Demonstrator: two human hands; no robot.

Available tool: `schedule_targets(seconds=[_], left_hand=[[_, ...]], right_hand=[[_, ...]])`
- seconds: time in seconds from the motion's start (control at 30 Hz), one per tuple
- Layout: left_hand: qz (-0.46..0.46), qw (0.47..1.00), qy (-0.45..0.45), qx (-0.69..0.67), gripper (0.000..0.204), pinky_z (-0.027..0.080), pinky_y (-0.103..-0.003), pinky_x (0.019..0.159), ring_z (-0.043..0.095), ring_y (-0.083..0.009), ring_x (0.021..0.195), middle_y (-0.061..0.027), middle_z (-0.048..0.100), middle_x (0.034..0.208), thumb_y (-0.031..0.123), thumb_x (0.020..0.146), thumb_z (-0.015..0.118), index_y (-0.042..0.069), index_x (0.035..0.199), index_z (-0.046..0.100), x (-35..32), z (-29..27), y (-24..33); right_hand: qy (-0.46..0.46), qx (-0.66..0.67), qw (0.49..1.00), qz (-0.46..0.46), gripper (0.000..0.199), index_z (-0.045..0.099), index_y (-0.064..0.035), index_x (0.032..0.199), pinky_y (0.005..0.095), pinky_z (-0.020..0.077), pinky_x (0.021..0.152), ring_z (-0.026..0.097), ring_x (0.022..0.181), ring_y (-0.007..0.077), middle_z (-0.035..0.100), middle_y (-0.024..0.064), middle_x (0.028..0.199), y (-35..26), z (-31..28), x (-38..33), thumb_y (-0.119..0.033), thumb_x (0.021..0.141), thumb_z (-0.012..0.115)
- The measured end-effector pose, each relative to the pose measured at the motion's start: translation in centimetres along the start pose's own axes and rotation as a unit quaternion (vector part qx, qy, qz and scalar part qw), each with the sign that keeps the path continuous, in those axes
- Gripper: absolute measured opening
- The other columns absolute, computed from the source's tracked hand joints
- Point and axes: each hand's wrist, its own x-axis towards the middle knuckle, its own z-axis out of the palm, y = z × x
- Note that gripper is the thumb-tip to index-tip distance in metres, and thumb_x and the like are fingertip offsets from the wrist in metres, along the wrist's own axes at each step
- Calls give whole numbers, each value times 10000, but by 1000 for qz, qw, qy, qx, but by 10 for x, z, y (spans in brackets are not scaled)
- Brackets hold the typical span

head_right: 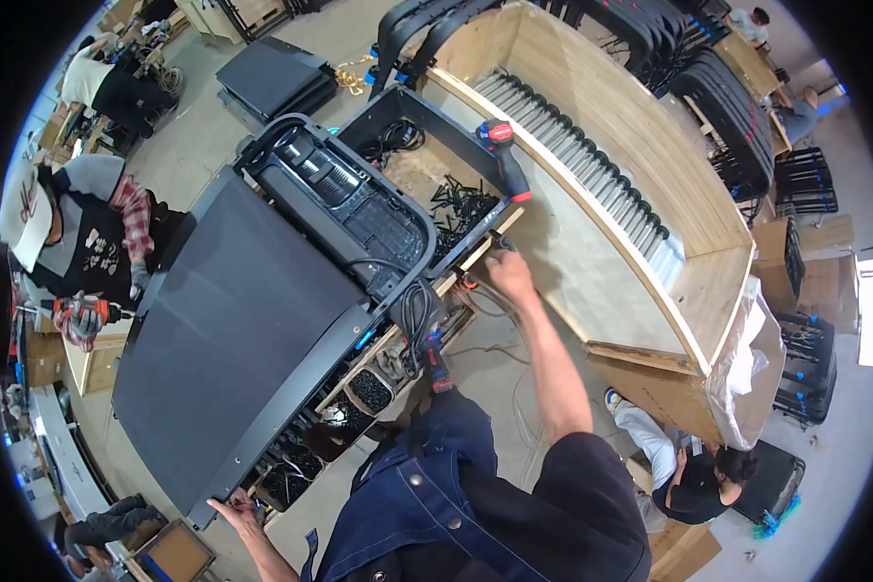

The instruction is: Assembling and securing components of a treadmill on a factory floor.

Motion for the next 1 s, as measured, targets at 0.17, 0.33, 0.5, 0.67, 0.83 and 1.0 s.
schedule_targets(seconds=[0.17, 0.33, 0.5, 0.67, 0.83, 1.0], left_hand=[[-105, 994, 10, 4, 732, 625, -381, 769, 676, -271, 887, -124, 673, 1013, 693, 886, 614, 15, 1158, 572, -56, -23, -33], [-284, 862, 15, 419, 658, 596, -412, 773, 692, -305, 954, -197, 643, 1170, 470, 960, 641, 14, 1396, 457, -165, -39, -75], [-276, 800, -42, 531, 581, 593, -357, 765, 699, -240, 921, -165, 685, 1115, 460, 982, 618, -1, 1323, 533, -206, -30, -108], [-259, 829, 23, 494, 509, 570, -315, 688, 676, -159, 811, -72, 694, 987, 473, 962, 652, 57, 1250, 601, -196, -29, -125], [-180, 861, 47, 474, 403, 555, -304, 670, 674, -139, 786, -49, 703, 899, 418, 957, 665, 54, 1130, 671, -129, -53, -147], [53, 810, 157, 563, 248, 561, -379, 738, 716, -284, 807, -142, 743, 918, 255, 910, 666, 30, 1004, 715, -31, -77, -162]], right_hand=[[58, -53, 993, 92, 684, 456, 2, 1441, 411, 405, 1113, 507, 1331, 386, 523, 268, 1430, 127, 33, 54, -232, 852, 714], [-77, 89, 982, 145, 779, 526, -31, 1378, 378, 466, 1016, 611, 1146, 240, 643, 129, 1281, 270, 124, 140, -215, 715, 890], [-47, 261, 959, 96, 435, 722, -28, 1131, 328, 518, 817, 648, 931, 155, 719, 39, 1103, 245, 112, 178, -150, 745, 881], [-69, 242, 962, 109, 288, 751, 14, 1063, 301, 503, 739, 653, 857, 141, 736, 41, 999, 207, 82, 160, -108, 809, 806], [36, 70, 996, 52, 534, 743, 108, 1027, 362, 526, 873, 652, 889, 194, 735, 112, 993, 122, -14, 88, -336, 758, 868], [99, 100, 990, -1, 499, 628, 108, 1205, 362, 507, 946, 615, 1054, 239, 660, 155, 1221, 43, -128, -5, -264, 894, 743]])
